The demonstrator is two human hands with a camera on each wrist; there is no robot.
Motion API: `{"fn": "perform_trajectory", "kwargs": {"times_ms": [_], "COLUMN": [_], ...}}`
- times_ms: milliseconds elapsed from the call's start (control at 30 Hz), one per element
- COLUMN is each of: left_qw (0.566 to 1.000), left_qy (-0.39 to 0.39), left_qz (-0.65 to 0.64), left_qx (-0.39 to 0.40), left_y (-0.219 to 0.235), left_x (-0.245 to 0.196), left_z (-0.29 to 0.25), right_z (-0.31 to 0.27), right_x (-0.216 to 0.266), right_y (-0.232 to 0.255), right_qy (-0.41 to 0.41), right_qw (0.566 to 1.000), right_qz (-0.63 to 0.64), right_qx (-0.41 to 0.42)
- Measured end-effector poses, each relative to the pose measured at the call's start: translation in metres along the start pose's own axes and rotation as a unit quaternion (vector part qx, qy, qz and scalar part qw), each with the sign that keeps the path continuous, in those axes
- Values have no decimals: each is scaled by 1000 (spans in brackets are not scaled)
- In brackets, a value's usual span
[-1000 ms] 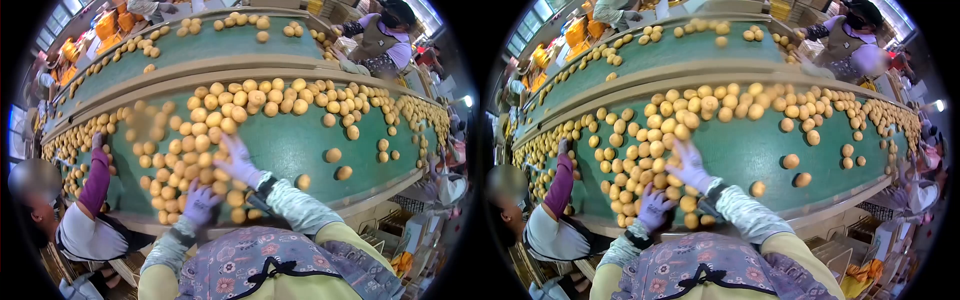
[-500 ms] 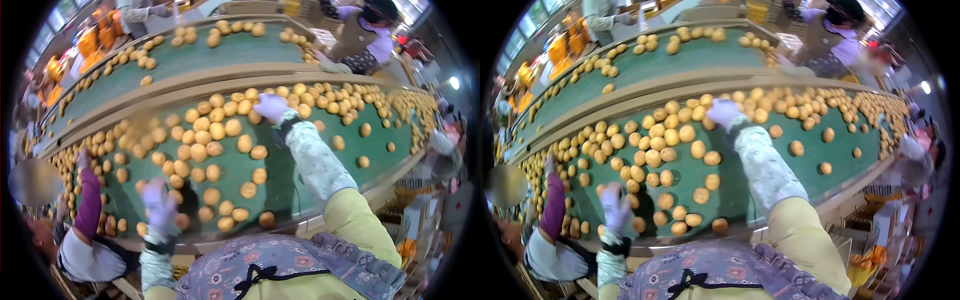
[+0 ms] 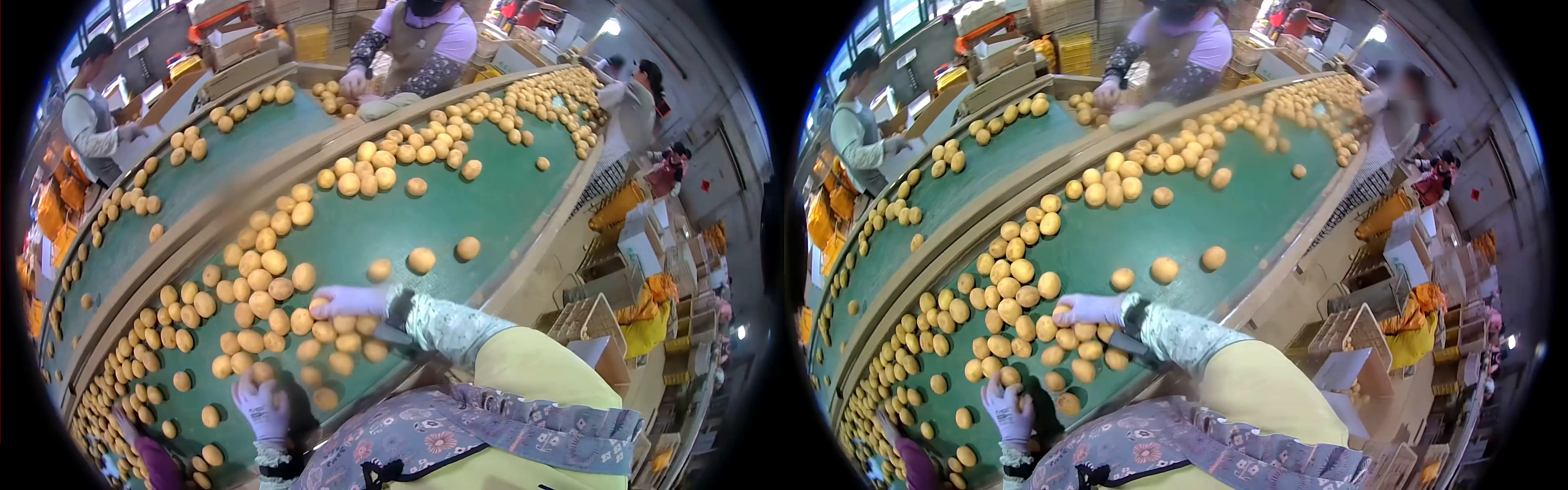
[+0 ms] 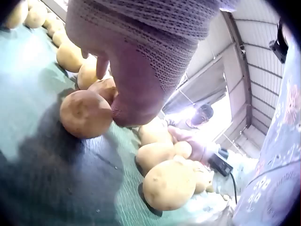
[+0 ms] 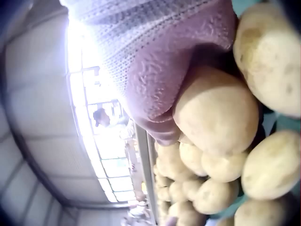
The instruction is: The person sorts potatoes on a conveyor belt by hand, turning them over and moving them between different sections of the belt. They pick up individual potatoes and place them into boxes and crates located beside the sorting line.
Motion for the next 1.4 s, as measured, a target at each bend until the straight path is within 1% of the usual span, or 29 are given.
{"fn": "perform_trajectory", "kwargs": {"times_ms": [100,167,200,233,267,300,367,433,500,533,600,667,700,733,767,833,900,933,1000,1033,1067,1100,1133,1200,1233,1300,1333,1367,1400], "left_qw": [1000,996,989,969,966,954,963,975,990,995,996,993,982,978,961,948,967,978,994,996,997,995,994,991,987,989,986,984,985], "left_qy": [3,-45,-82,-149,-216,-230,-211,-190,-120,-78,8,65,166,171,250,297,228,191,75,66,-67,-48,-80,-98,-111,-108,-110,-112,-111], "left_qz": [-13,-76,-125,-194,-136,-140,-106,-46,17,-45,13,78,79,122,99,109,109,73,45,-49,-36,-64,-50,-74,-96,-91,-104,-115,-110], "left_qx": [-28,-18,5,34,39,129,128,101,68,48,86,52,46,2,62,42,-18,-42,-61,-15,-3,63,56,57,64,51,64,77,77], "left_y": [14,38,39,34,24,1,-24,-46,-19,-4,-3,32,38,60,60,83,106,109,106,104,117,84,69,75,78,85,89,91,88], "left_x": [8,-32,-53,-76,-100,-115,-102,-56,-5,29,109,187,248,279,335,366,320,295,217,186,131,133,122,113,114,127,131,135,140], "left_z": [-7,9,17,23,22,27,20,17,12,1,-33,-75,-109,-138,-175,-219,-212,-199,-166,-148,-132,-135,-141,-145,-147,-151,-150,-153,-155], "right_z": [-6,-27,-38,-40,-46,-53,-65,-84,-89,-91,-89,-83,-77,-70,-67,-82,-87,-68,-55,-24,11,28,43,108,146,192,245,235,258], "right_x": [-14,6,21,22,29,36,47,66,66,68,66,61,50,40,35,0,-32,-43,-27,-21,-3,34,65,47,21,50,23,59,64], "right_y": [-40,-54,-56,-53,-50,-46,-39,-36,-36,-38,-49,-56,-58,-60,-60,-24,24,31,48,36,9,-16,-34,-47,-48,-129,-163,-223,-263], "right_qy": [38,133,180,218,246,272,299,306,318,337,331,327,303,279,276,92,52,55,34,19,4,36,70,118,154,144,153,88,95], "right_qw": [988,883,845,822,809,795,754,776,770,771,774,777,794,810,810,919,889,892,851,892,922,926,927,938,941,956,968,974,976], "right_qz": [147,449,503,526,534,541,585,546,550,539,537,535,520,506,509,224,77,75,-137,-72,-6,42,89,137,52,124,-39,-56,-94], "right_qx": [18,-11,-12,-8,-22,-35,-24,-77,-54,-42,-55,-64,-83,-101,-93,-313,-449,-442,-505,-447,-387,-373,-357,-295,-297,-222,-194,-200,-174]}}
Point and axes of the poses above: each hand's wrist, its own z-axis towards the middle knuckle, its own y-axis out of the back of the hand, x = y × z, the point moved 10 cm from there along z, towards the middle knuckle, and after that the axes turned 10 degrees about x, right-handed, at the moved point
